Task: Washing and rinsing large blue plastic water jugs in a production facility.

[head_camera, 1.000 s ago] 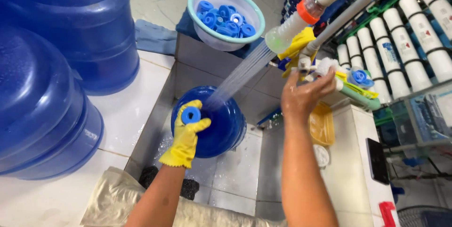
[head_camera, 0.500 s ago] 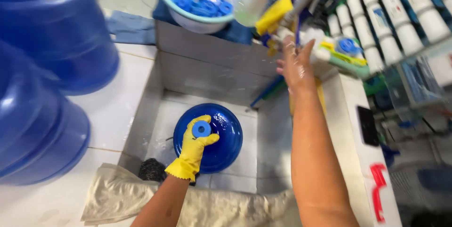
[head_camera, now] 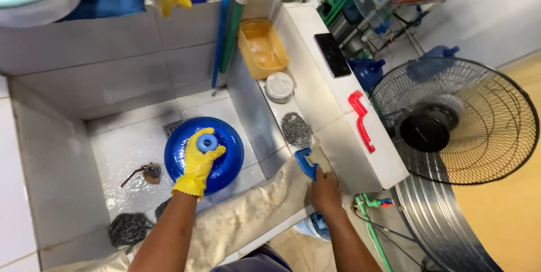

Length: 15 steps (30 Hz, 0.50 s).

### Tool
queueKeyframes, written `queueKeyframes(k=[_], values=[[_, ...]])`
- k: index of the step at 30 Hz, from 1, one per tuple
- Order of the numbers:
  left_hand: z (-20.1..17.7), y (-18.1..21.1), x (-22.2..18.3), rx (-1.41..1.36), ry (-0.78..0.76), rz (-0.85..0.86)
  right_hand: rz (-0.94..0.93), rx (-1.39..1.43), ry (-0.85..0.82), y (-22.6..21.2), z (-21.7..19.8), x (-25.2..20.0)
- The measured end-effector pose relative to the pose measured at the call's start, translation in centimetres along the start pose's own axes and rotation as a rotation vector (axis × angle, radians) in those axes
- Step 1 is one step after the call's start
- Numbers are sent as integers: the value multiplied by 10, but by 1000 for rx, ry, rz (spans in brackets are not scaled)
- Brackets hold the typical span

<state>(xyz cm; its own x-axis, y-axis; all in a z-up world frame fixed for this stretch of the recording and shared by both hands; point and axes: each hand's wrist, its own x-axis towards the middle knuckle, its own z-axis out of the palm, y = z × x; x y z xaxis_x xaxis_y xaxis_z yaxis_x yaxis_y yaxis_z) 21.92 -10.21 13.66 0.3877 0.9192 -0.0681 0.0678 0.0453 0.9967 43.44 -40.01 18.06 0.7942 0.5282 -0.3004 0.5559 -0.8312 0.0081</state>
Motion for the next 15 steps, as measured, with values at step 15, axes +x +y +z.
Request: queueKeyframes(k=[15], values=[[-16, 107, 6, -284, -94, -498, -47, 814, -227, -151, -110, -53]])
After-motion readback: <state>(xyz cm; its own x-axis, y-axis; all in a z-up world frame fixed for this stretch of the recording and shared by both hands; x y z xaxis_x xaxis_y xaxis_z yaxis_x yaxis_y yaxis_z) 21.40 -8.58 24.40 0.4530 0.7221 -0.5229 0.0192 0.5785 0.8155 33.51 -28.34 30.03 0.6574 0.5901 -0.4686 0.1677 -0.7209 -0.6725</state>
